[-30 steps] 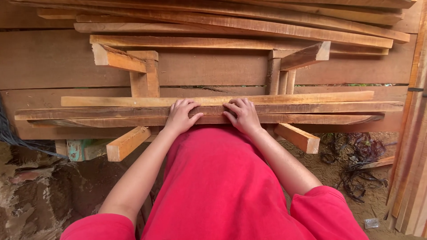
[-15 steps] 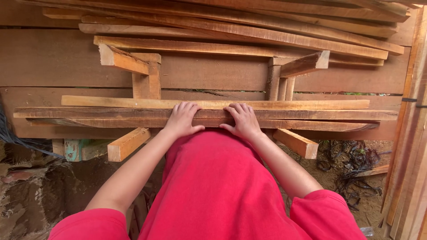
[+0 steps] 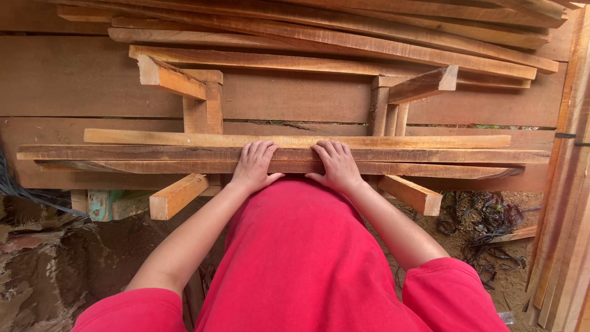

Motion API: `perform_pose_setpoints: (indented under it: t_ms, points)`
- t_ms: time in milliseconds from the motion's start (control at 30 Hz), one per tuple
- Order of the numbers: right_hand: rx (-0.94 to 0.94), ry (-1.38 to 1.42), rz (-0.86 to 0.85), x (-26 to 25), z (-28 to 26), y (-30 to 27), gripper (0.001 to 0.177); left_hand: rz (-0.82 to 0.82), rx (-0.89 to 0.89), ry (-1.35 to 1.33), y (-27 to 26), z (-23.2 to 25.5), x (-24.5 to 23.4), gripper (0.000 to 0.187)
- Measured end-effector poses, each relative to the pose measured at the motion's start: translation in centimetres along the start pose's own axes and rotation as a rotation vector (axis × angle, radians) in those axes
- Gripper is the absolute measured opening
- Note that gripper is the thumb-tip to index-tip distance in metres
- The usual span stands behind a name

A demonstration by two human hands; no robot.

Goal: The person is sorting and stacking thin wood planks from a large pile onto a wooden jig or rack.

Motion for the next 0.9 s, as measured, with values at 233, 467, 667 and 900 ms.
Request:
perform_pose_setpoints:
  t_ms: [233,467,667,900]
  points:
    - [0.08,0.182,0.041,-0.2,1.0,1.0,0.043,-0.007,-0.134,-0.18,1.1,-1.4,-0.2,0.043]
    - [0.042,0.151,0.125,-0.2,0.8,0.7,0.036,-0.049,-0.154,-0.207,1.4,-1.8,-0.2,0.037]
    - [0.071,0.145,0.163,-0.3,1.9,1.7,0.036,-0.028,-0.148,-0.123,3.3,-2.7,0.5,0.031]
    - [0.331,0.14,-0.122,1.1,4.6,2.9,0.055,-0.222,-0.292,-0.111,4.7,-4.9,1.4,0.03]
Point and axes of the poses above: each hand's wrist, its own y-axis towards the middle knuckle, its own x-axis out of the palm, z = x × y, the point moved 6 cm from there along y, towards the middle knuckle, and after that the axes turned 7 degrees about y, right-handed, at the moved point
